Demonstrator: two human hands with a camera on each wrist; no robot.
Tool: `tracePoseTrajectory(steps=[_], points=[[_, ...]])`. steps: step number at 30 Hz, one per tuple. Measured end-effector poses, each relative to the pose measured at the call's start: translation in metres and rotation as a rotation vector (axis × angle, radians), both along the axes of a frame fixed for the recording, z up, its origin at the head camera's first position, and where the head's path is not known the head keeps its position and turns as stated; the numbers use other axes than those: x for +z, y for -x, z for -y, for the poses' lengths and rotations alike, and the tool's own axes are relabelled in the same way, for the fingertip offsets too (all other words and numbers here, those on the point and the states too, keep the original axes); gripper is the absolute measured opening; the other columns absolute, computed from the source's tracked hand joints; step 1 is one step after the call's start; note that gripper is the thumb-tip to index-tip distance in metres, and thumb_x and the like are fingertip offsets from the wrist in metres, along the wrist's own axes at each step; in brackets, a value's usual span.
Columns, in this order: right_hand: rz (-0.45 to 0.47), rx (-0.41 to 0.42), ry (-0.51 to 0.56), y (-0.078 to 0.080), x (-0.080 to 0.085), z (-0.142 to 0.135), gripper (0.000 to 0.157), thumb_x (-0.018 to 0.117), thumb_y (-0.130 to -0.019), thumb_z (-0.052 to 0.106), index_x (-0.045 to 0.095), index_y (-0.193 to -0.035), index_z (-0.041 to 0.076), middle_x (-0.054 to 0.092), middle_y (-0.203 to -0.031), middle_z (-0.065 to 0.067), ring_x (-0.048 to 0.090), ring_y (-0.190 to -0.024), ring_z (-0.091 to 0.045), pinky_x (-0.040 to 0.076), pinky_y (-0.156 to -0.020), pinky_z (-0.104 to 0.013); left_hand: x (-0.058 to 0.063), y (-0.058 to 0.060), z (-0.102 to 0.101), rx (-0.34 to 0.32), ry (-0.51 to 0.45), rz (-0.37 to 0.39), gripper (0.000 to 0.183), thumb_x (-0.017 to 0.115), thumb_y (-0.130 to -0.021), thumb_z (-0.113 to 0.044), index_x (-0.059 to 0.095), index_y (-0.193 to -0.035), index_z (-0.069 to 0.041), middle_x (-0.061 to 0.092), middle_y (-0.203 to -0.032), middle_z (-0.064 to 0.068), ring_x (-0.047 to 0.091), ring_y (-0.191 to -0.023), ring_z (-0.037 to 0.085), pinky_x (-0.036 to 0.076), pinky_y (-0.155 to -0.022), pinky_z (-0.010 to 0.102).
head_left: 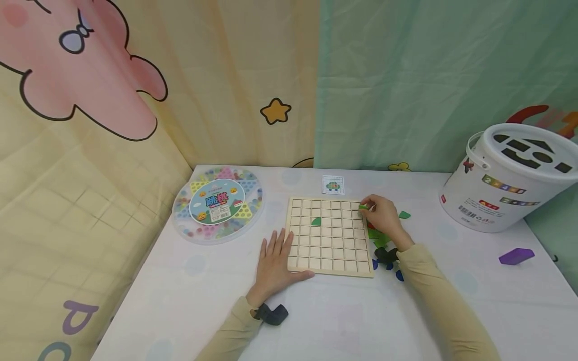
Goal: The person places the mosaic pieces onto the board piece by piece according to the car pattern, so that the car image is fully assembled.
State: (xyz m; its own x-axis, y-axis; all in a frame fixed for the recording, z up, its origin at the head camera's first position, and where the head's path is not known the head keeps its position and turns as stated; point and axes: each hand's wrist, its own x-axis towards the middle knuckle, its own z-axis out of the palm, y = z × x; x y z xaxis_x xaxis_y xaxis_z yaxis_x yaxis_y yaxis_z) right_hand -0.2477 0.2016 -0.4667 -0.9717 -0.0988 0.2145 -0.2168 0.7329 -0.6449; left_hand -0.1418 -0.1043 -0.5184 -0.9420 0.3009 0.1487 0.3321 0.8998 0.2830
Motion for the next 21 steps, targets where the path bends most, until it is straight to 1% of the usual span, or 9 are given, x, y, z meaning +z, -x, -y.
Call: tracePoseTrajectory(steps=[3,8,11,15,21], points=[[0.001,0.036,0.008,-0.002,0.003,0.009,0.013,0.07,-0.084,0.005,0.065,-0.094,-0.001,0.061,-0.083,-0.013,0.052,-0.068,-0.025,0.041,-0.058,-0.035,0.0,0.0,0.0,0.0,-0.006,-0.005,0.114,0.056,-0.069,-0.079,0.023,-0.151,-0.007,0.016,-0.156,0.013,0.007,-0.143,0.031,0.002,-0.112,0.05],[-0.008,0.101,0.046,-0.003,0.006,0.023,0.01,0.072,-0.083,0.004,0.063,-0.086,0.001,0.061,-0.082,-0.011,0.052,-0.068,-0.024,0.042,-0.061,-0.037,0.0,0.001,0.0,0.006,-0.002,-0.001,0.115,0.056,-0.069,-0.08,0.022,-0.151,-0.008,0.016,-0.156,0.013,0.006,-0.143,0.031,0.002,-0.112,0.05],[-0.013,0.131,0.061,-0.003,0.006,0.032,0.01,0.073,-0.081,0.003,0.064,-0.083,0.002,0.061,-0.079,-0.009,0.053,-0.068,-0.024,0.043,-0.062,-0.038,-0.001,0.001,0.0,0.008,-0.003,0.003,0.115,0.056,-0.069,-0.08,0.022,-0.151,-0.008,0.016,-0.156,0.012,0.006,-0.143,0.031,0.002,-0.112,0.049],[0.0,0.159,0.058,-0.003,0.005,0.043,0.008,0.073,-0.081,0.003,0.065,-0.083,0.002,0.061,-0.077,-0.007,0.055,-0.07,-0.023,0.046,-0.065,-0.037,-0.001,0.001,0.0,0.009,-0.011,0.009,0.115,0.057,-0.068,-0.08,0.023,-0.151,-0.008,0.016,-0.156,0.012,0.006,-0.143,0.03,0.002,-0.112,0.049],[0.039,0.184,0.08,-0.005,0.005,0.056,0.007,0.071,-0.084,0.004,0.067,-0.088,0.0,0.064,-0.081,-0.008,0.06,-0.076,-0.025,0.049,-0.069,-0.04,-0.001,0.0,0.0,0.009,-0.023,0.014,0.114,0.058,-0.068,-0.079,0.023,-0.151,-0.008,0.016,-0.156,0.012,0.006,-0.143,0.03,0.001,-0.112,0.049]])
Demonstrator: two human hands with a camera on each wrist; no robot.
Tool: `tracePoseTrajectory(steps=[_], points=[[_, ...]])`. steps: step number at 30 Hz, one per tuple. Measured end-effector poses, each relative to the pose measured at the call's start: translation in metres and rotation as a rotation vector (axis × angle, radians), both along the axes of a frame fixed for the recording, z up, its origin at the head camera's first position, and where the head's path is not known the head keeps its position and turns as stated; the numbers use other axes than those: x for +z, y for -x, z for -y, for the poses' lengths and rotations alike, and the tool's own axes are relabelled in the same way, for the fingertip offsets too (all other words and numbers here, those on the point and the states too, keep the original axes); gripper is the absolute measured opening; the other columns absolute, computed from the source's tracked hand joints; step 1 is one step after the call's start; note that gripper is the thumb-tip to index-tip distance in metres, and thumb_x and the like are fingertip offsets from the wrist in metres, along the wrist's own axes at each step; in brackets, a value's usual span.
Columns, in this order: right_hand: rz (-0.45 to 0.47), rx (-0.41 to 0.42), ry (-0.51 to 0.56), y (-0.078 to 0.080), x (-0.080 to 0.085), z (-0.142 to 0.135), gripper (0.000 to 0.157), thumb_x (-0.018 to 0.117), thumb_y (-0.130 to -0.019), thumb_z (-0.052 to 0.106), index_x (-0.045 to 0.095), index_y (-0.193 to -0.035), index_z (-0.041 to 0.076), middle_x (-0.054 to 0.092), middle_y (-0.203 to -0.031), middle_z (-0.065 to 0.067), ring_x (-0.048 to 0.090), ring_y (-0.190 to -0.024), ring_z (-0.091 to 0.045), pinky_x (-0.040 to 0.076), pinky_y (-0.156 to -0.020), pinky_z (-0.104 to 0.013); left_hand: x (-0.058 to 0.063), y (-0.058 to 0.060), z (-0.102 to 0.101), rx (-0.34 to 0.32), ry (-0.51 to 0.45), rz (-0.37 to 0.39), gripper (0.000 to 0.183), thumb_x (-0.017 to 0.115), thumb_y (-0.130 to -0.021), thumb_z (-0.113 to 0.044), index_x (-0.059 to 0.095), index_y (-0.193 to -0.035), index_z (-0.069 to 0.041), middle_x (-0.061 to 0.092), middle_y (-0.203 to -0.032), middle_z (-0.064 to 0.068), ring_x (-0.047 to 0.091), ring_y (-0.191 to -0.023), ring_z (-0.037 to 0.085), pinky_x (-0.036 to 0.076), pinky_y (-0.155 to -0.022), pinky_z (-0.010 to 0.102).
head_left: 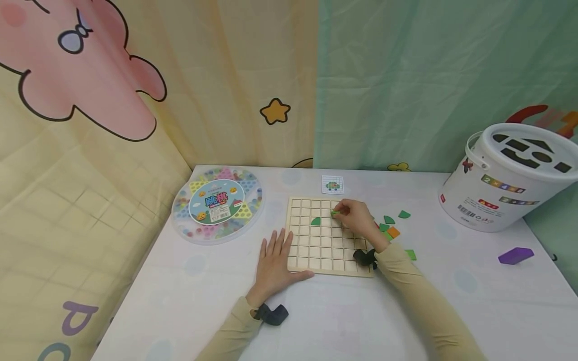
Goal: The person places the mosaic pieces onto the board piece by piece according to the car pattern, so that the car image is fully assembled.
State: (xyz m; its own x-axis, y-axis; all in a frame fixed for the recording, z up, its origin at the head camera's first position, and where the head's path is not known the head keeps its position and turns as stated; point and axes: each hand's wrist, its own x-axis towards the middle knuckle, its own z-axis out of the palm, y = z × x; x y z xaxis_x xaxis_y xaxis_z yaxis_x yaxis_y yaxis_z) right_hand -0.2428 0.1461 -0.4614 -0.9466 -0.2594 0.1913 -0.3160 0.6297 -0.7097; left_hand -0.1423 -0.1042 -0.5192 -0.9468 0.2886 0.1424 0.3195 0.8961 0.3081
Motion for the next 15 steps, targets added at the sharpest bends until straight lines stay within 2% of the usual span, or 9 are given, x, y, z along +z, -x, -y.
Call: tracePoseTrajectory(steps=[8,15], points=[[0.047,-0.001,-0.076,0.002,-0.003,0.009,0.01,0.073,-0.083,0.013,0.067,-0.087,0.006,0.063,-0.077,-0.002,0.058,-0.073,-0.018,0.047,-0.067,-0.035,-0.001,0.0,0.0,-0.004,0.003,0.003,0.114,0.056,-0.069,-0.08,0.022,-0.151,-0.009,0.016,-0.156,0.012,0.005,-0.143,0.03,0.001,-0.112,0.049],[0.065,0.011,-0.112,0.002,-0.004,0.016,0.009,0.074,-0.082,0.013,0.067,-0.084,0.009,0.062,-0.076,0.0,0.057,-0.071,-0.016,0.045,-0.064,-0.033,0.0,0.0,0.0,-0.002,0.0,0.002,0.115,0.056,-0.068,-0.081,0.023,-0.151,-0.009,0.016,-0.156,0.012,0.005,-0.143,0.03,0.002,-0.112,0.049]])
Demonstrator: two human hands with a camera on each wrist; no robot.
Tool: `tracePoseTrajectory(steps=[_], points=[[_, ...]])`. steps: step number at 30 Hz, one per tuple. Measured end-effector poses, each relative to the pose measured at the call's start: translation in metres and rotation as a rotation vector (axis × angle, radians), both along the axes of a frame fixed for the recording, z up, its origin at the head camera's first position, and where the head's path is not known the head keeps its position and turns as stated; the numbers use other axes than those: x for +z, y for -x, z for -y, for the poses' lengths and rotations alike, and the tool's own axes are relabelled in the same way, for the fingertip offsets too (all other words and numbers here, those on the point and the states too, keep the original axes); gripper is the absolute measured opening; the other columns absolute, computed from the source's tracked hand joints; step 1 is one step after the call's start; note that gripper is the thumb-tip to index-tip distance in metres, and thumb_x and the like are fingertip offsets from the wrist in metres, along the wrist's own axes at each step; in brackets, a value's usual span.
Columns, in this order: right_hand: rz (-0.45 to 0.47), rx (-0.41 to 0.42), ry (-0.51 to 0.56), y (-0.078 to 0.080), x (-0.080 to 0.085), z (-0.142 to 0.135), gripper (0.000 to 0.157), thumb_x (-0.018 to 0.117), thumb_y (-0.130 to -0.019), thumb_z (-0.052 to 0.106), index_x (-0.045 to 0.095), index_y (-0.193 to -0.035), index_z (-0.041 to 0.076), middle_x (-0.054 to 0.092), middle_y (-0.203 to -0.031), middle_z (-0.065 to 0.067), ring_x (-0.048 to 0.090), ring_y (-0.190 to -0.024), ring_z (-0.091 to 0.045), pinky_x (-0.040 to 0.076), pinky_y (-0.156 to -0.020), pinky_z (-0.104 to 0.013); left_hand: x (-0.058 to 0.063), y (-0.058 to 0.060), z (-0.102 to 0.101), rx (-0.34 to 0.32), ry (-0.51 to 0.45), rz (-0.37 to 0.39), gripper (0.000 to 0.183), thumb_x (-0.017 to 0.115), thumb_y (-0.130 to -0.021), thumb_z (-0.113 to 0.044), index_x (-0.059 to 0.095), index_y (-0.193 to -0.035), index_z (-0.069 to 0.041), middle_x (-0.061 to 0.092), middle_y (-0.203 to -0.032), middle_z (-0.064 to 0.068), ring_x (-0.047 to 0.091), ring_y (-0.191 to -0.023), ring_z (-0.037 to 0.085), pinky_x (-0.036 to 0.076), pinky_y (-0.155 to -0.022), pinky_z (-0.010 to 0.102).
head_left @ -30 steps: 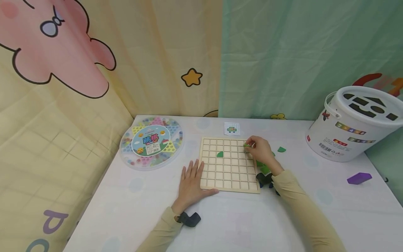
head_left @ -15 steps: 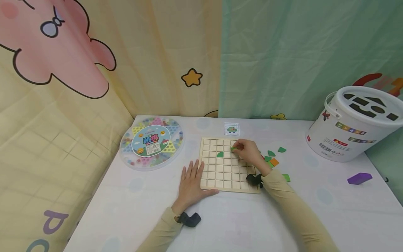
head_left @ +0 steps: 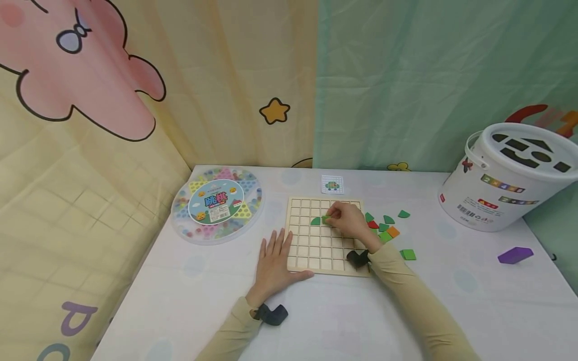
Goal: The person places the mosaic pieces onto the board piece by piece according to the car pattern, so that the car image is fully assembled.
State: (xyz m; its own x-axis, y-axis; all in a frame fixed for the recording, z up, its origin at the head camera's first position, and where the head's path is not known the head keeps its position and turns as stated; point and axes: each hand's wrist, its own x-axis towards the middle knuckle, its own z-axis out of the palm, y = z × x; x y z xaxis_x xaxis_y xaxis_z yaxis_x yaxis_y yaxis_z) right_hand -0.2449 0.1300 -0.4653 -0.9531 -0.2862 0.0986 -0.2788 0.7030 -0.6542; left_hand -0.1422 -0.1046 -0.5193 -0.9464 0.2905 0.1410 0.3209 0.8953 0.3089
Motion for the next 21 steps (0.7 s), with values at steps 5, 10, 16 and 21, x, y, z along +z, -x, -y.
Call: tracePoseTrajectory(steps=[5,10,16,21], points=[[0.019,0.029,-0.005,-0.0003,0.0015,0.0035,0.008,0.074,-0.082,0.012,0.066,-0.083,0.009,0.061,-0.075,0.002,0.056,-0.069,-0.015,0.045,-0.063,-0.033,0.0006,0.0002,0.0003,0.0,-0.002,-0.003,0.114,0.056,-0.069,-0.081,0.023,-0.151,-0.009,0.016,-0.156,0.012,0.006,-0.143,0.03,0.002,-0.112,0.049],[0.02,0.027,-0.025,0.0007,-0.0002,0.0037,0.01,0.074,-0.082,0.013,0.064,-0.082,0.011,0.06,-0.074,0.002,0.054,-0.067,-0.014,0.044,-0.062,-0.033,0.0007,-0.0004,0.0,-0.002,0.001,-0.005,0.114,0.056,-0.069,-0.081,0.024,-0.151,-0.008,0.017,-0.156,0.012,0.006,-0.143,0.031,0.003,-0.112,0.05],[0.02,0.036,-0.027,0.0033,-0.0039,0.0004,0.009,0.073,-0.083,0.014,0.065,-0.082,0.012,0.061,-0.075,0.003,0.056,-0.069,-0.015,0.044,-0.062,-0.033,0.0002,-0.0003,-0.0003,0.001,0.004,-0.005,0.114,0.056,-0.069,-0.08,0.023,-0.151,-0.009,0.016,-0.156,0.012,0.006,-0.143,0.031,0.002,-0.112,0.049],[0.02,0.036,-0.035,0.0043,-0.0039,-0.0014,0.006,0.072,-0.084,0.014,0.067,-0.082,0.012,0.063,-0.077,0.003,0.057,-0.07,-0.015,0.045,-0.063,-0.033,-0.0003,-0.0002,-0.0003,0.001,0.0,0.004,0.114,0.056,-0.069,-0.08,0.022,-0.151,-0.009,0.015,-0.157,0.011,0.004,-0.143,0.03,0.001,-0.112,0.049]])
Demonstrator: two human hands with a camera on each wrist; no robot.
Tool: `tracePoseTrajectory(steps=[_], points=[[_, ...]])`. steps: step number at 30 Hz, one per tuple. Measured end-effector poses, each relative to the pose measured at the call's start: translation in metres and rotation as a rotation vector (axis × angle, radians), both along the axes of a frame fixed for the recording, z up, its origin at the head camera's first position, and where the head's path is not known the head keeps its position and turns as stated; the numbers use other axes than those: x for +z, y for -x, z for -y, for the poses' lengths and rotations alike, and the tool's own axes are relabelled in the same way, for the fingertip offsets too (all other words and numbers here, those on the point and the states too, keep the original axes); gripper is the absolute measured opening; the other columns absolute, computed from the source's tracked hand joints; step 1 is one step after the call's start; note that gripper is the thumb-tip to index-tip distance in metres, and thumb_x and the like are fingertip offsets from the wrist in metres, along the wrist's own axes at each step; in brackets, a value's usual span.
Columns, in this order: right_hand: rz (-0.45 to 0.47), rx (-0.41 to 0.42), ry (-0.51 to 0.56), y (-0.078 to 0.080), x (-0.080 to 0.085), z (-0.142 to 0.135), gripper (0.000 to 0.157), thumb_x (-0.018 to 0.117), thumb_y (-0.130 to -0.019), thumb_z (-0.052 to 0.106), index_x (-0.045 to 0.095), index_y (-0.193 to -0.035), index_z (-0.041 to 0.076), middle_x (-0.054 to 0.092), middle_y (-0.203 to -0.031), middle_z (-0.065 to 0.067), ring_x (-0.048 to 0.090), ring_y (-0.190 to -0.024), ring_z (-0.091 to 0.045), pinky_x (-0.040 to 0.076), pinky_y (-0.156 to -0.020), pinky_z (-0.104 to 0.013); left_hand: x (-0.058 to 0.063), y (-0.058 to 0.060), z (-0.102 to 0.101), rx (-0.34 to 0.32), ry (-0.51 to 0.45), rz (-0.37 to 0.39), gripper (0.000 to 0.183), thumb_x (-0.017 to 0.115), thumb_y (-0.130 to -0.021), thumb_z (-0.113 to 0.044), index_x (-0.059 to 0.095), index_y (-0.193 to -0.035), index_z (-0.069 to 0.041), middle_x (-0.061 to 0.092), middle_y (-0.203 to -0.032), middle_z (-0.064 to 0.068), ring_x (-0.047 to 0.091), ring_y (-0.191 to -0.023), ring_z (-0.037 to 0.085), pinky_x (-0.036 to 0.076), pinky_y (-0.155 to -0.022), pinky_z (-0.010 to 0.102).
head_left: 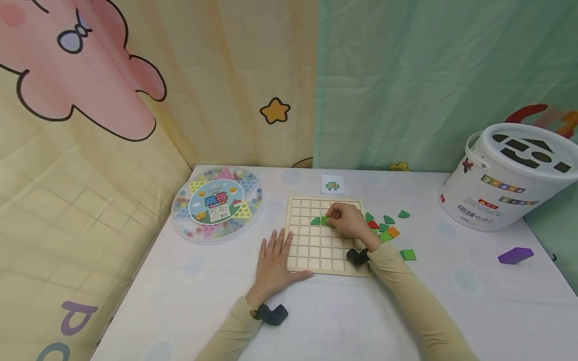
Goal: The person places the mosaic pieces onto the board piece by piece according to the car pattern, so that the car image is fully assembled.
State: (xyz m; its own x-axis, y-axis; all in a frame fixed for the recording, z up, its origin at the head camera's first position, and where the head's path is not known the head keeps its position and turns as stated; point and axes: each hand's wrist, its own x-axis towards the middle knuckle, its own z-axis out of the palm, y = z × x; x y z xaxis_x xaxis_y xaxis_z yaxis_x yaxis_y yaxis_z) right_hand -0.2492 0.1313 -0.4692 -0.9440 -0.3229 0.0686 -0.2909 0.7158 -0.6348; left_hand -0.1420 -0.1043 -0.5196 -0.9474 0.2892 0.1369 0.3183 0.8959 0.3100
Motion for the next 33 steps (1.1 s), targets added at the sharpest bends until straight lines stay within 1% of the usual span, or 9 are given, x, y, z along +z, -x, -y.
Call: tracePoseTrajectory(steps=[4,11,17,26,33], points=[[0.008,-0.015,-0.015,-0.001,0.002,0.0,0.004,0.07,-0.086,0.015,0.068,-0.084,0.011,0.063,-0.078,0.002,0.057,-0.071,-0.016,0.045,-0.062,-0.033,0.0,0.0,0.0,0.0,-0.005,0.005,0.114,0.056,-0.069,-0.08,0.023,-0.151,-0.009,0.015,-0.157,0.011,0.004,-0.143,0.03,0.0,-0.112,0.049],[0.034,-0.051,-0.048,-0.004,0.006,0.002,0.008,0.068,-0.088,0.018,0.072,-0.087,0.011,0.065,-0.081,0.001,0.056,-0.068,-0.015,0.044,-0.059,-0.033,0.0,0.001,0.0,-0.002,-0.002,0.004,0.114,0.056,-0.069,-0.08,0.022,-0.151,-0.009,0.015,-0.157,0.012,0.005,-0.143,0.03,0.0,-0.112,0.049],[0.014,-0.062,-0.079,-0.004,0.007,0.005,0.009,0.068,-0.088,0.019,0.073,-0.087,0.011,0.068,-0.083,0.0,0.059,-0.07,-0.015,0.047,-0.06,-0.034,0.001,0.0,0.0,-0.003,-0.002,0.003,0.114,0.056,-0.069,-0.08,0.022,-0.151,-0.009,0.015,-0.156,0.012,0.005,-0.143,0.03,0.001,-0.112,0.049],[-0.013,-0.093,-0.125,-0.005,0.008,0.007,0.009,0.07,-0.087,0.021,0.073,-0.084,0.013,0.067,-0.08,0.002,0.058,-0.068,-0.015,0.046,-0.06,-0.034,0.003,-0.001,0.0,0.0,0.011,-0.011,0.113,0.057,-0.069,-0.079,0.023,-0.151,-0.008,0.018,-0.156,0.013,0.008,-0.142,0.031,0.004,-0.112,0.05],[-0.01,-0.095,-0.164,-0.004,0.011,0.008,0.009,0.07,-0.087,0.021,0.072,-0.083,0.013,0.066,-0.077,0.002,0.058,-0.067,-0.016,0.046,-0.059,-0.035,0.002,0.0,0.0,0.003,0.015,-0.001,0.114,0.057,-0.069,-0.079,0.022,-0.152,-0.009,0.016,-0.156,0.012,0.006,-0.143,0.031,0.002,-0.112,0.05]])
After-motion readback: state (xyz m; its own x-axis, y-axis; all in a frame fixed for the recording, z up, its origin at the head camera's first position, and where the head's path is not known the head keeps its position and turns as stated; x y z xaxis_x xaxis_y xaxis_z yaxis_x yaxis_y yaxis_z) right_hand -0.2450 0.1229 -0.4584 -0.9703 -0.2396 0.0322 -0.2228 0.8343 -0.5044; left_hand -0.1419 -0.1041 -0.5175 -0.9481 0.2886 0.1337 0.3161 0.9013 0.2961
